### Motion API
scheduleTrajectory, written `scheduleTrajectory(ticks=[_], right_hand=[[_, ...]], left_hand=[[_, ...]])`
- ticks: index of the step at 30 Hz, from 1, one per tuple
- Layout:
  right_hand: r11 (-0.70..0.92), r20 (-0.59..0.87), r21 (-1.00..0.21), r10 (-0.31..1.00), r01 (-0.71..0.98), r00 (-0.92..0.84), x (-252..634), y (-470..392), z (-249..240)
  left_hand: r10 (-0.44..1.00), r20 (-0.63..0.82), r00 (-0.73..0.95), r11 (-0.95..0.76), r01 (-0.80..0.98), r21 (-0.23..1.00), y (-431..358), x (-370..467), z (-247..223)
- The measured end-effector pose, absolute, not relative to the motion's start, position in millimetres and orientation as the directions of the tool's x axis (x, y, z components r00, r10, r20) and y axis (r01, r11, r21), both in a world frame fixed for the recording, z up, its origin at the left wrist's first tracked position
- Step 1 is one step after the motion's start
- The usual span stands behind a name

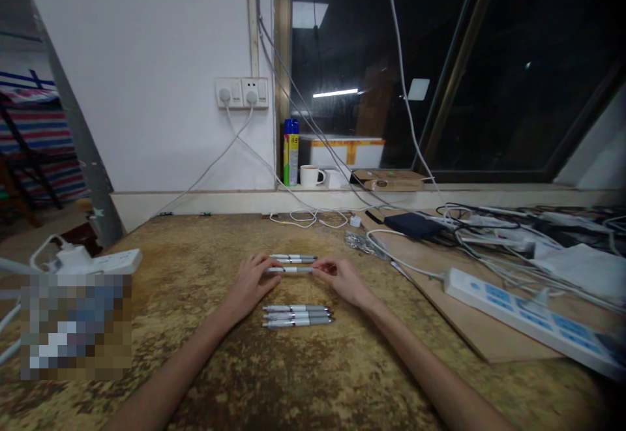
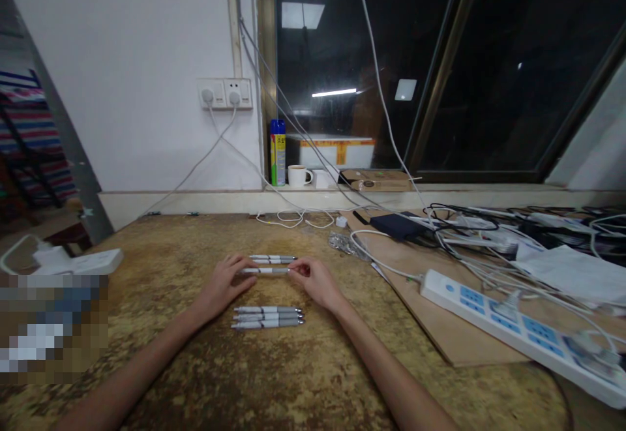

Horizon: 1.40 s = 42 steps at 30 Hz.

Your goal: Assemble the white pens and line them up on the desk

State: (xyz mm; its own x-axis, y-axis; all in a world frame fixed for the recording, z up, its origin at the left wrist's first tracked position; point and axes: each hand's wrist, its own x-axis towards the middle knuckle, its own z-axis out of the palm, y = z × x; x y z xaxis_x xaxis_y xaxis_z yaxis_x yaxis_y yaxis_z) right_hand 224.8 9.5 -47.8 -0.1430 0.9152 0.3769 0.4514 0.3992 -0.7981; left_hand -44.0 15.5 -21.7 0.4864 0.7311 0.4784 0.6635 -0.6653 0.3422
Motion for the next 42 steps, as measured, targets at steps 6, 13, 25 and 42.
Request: scheduleTrajectory(ticks=[6, 13, 25, 42], right_hand=[[0.522, 0.453, -0.707, 0.853, 0.477, -0.26, 215, -5, -41], [0.639, 0.488, -0.511, 0.766, 0.575, -0.418, 208, -22, -30], [0.615, 0.475, -0.37, 0.769, 0.697, -0.427, 206, -31, -25], [0.709, 0.585, -0.27, 0.658, 0.651, -0.474, 211, -33, -14]], left_hand=[[0.741, 0.441, 0.506, -0.659, 0.675, 0.333, 9, -42, -16], [0.703, 0.383, 0.6, -0.708, 0.644, 0.29, -7, -37, -2], [0.678, 0.388, 0.624, -0.687, 0.726, 0.032, -19, -25, -2], [0.652, 0.418, 0.632, -0.723, 0.684, 0.094, -12, -37, -1]])
